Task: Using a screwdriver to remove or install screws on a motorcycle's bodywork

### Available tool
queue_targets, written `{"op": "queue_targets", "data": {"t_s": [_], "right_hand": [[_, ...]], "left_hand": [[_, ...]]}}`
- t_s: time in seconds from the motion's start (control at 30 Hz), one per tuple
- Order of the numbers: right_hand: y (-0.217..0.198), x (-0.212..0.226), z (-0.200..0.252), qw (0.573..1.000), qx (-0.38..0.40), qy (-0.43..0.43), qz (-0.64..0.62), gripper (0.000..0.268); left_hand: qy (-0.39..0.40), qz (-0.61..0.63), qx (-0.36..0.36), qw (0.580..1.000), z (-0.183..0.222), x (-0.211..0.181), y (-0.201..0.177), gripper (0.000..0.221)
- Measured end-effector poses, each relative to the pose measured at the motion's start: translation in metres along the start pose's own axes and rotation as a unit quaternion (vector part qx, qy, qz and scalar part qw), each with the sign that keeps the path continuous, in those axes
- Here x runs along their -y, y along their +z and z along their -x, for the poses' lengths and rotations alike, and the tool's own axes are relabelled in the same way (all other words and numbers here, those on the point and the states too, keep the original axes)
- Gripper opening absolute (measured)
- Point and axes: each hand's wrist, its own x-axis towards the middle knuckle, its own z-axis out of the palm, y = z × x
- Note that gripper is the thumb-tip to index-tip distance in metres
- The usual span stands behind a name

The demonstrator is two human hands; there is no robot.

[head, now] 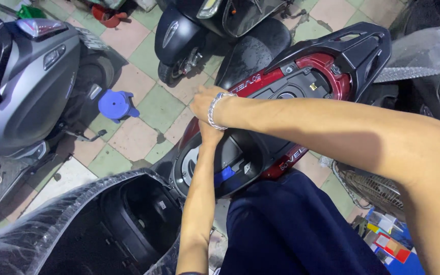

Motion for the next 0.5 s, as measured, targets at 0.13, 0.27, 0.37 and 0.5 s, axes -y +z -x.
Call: {"op": "queue_targets", "data": {"t_s": [0.13, 0.27, 0.37, 0.5], "right_hand": [[-0.038, 0.013, 0.014, 0.996, 0.046, 0.075, 0.012, 0.036], [0.007, 0.003, -0.012, 0.998, 0.016, 0.059, 0.018, 0.020], [-0.001, 0.008, -0.008, 0.999, 0.026, 0.047, -0.011, 0.021], [0.004, 0.005, -0.003, 0.998, 0.016, 0.055, 0.020, 0.022]], "left_hand": [[0.007, -0.031, 0.007, 0.999, 0.000, 0.025, 0.016, 0.034], [0.021, -0.061, 0.009, 0.998, -0.003, 0.037, 0.020, 0.033], [0.037, -0.084, 0.013, 0.996, -0.007, 0.041, 0.022, 0.031], [0.047, -0.113, 0.023, 0.992, -0.008, 0.051, 0.031, 0.030]]}}
